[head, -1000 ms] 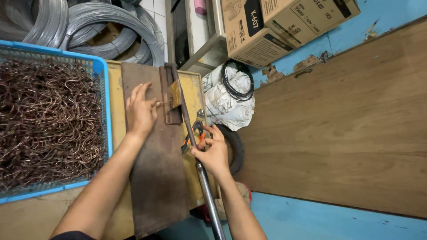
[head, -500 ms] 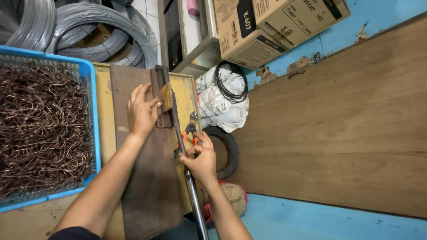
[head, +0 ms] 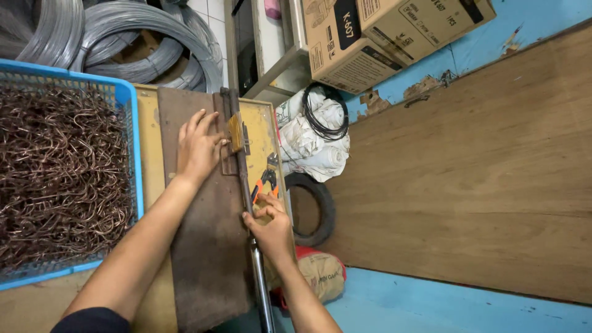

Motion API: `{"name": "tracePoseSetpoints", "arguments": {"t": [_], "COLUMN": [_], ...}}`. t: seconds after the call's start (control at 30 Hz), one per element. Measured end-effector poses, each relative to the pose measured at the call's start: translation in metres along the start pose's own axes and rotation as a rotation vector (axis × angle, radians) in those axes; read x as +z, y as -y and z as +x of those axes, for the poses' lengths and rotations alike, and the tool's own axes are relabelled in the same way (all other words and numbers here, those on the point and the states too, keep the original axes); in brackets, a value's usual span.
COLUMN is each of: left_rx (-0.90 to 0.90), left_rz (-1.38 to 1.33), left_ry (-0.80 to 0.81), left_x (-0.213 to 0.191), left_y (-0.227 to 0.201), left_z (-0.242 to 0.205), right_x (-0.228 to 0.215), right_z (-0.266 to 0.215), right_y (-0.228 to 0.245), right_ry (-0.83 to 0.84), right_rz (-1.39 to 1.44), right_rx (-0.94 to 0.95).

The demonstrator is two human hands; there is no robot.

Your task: Sorting through scrap copper wire and cutting pieces to length using a manual tool and a guide.

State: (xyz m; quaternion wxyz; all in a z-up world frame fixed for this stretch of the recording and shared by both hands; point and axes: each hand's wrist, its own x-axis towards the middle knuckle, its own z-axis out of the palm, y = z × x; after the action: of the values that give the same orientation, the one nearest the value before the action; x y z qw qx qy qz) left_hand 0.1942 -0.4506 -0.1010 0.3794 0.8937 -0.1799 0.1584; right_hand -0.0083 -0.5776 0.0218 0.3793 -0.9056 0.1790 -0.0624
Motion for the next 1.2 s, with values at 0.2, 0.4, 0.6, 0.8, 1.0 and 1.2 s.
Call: {"name": "tracePoseSetpoints", "arguments": {"t": [0.2, 0.4, 0.6, 0.8, 1.0, 1.2], "left_rx": [-0.046, -0.096, -0.032, -0.026, -0.050, -0.083], "left_rz": [-0.066, -0.115, -0.146, -0.115, -0.181, -0.204], "left_ry": [-0.050, -0.058, -0.092, -0.079, -0.132, -0.094], "left_x": [-0.004, -0.008, -0.010, -0.005, -0.005, -0.014], "left_y": [-0.014, -0.022, -0.020, -0.014, -0.019, -0.022], "left_z": [-0.009, -0.011, -0.007, -0.004, -0.001, -0.001], "right_x": [0.006, 0.005, 0.013, 0.017, 0.012, 0.018], "right_z": [0.003, 0.001, -0.007, -0.010, 0.007, 0.009], "right_y": [-0.018, -0.010, -0.044, -0.056, -0.022, -0.003], "right_ry": [-0.022, -0.038, -0.010, 0.453, 0.728, 0.520], "right_rz": [0.026, 0.014, 0.025, 0.727, 0.592, 0.527], "right_rx": [-0.067, -0.062, 0.181, 0.623, 0.730, 0.898]}}
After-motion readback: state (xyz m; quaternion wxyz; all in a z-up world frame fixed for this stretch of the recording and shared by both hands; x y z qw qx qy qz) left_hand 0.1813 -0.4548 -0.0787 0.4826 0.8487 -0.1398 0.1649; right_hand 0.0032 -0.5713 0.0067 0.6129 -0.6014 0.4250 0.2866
